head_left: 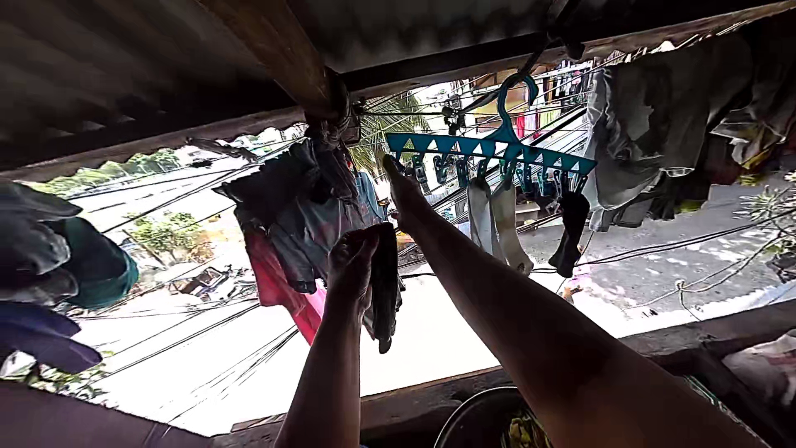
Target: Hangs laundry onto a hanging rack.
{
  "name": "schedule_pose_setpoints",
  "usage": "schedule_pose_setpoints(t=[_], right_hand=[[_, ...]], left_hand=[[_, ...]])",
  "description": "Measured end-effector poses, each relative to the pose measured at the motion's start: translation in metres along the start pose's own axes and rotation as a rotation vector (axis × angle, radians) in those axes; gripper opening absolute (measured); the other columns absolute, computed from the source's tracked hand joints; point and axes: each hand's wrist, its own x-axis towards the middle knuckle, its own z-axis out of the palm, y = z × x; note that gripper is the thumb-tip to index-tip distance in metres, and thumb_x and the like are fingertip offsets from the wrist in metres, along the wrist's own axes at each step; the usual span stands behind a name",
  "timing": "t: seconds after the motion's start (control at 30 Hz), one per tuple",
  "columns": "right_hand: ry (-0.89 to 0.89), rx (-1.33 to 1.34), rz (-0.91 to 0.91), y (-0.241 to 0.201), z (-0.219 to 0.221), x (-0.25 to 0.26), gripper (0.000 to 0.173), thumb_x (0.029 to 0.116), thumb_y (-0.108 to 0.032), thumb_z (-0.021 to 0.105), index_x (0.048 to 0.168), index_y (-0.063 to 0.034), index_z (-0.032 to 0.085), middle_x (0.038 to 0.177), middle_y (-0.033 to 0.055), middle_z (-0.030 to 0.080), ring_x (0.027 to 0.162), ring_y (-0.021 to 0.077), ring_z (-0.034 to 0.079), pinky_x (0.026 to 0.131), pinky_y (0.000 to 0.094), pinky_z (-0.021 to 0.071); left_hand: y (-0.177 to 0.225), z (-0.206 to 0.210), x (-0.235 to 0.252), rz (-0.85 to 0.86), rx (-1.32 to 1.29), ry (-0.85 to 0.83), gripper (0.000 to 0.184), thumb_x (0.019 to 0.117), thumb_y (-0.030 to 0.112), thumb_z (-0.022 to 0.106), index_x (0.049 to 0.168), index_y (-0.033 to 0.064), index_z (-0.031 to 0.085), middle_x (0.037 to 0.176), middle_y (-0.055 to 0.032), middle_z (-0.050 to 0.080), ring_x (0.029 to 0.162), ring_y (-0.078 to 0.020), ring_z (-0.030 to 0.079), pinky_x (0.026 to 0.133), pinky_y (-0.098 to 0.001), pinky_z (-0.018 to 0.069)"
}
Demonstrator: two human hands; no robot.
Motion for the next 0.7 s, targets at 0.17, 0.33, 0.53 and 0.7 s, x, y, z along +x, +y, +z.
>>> schedule_pose_setpoints(t=[0.17, 0.33, 0.53, 0.7], right_hand=[[0.063, 0.157, -0.131, 0.016, 0.006, 0.015, 0.052, 0.1125, -0.038, 0.036, 0.146, -0.0006, 0.048, 0.149, 0.0222, 0.048, 0.134, 0.0333, 0.047, 0.106, 0.056, 0.0416], [-0.072, 0.415, -0.023, 0.017, 0.001, 0.008, 0.053, 0.1099, -0.046, 0.04, 0.152, -0.0132, 0.044, 0.141, 0.0104, 0.059, 0.124, 0.0218, 0.058, 0.099, 0.0426, 0.0469], [-0.144, 0.428, 0.033, 0.011, -0.009, 0.0, 0.061, 0.1061, -0.047, 0.05, 0.159, -0.0231, 0.031, 0.155, 0.0072, 0.048, 0.134, 0.0238, 0.053, 0.103, 0.0446, 0.0465], [-0.086, 0.479, 0.033, 0.014, -0.019, -0.004, 0.053, 0.1024, -0.029, 0.063, 0.151, -0.0165, 0.045, 0.154, 0.01, 0.047, 0.14, 0.0271, 0.047, 0.107, 0.0491, 0.0446]], left_hand=[[-0.002, -0.005, 0.016, 0.039, 0.069, 0.014, 0.014, 0.1034, 0.012, 0.058, 0.112, 0.0029, 0.064, 0.095, -0.002, 0.067, 0.084, -0.0057, 0.066, 0.08, -0.026, 0.0566], [0.004, -0.001, 0.025, 0.025, 0.11, 0.019, 0.015, 0.1035, 0.008, 0.056, 0.115, 0.0033, 0.064, 0.095, -0.0042, 0.067, 0.083, -0.0074, 0.065, 0.076, -0.0263, 0.056], [0.016, 0.011, 0.031, 0.032, 0.082, 0.04, 0.013, 0.1006, 0.014, 0.064, 0.107, 0.0039, 0.067, 0.091, -0.0022, 0.068, 0.081, -0.007, 0.065, 0.077, -0.0266, 0.0562], [0.014, 0.017, 0.034, 0.052, 0.169, 0.035, 0.013, 0.1009, 0.016, 0.065, 0.107, 0.0047, 0.067, 0.091, -0.0026, 0.067, 0.08, -0.007, 0.064, 0.076, -0.0278, 0.0551]])
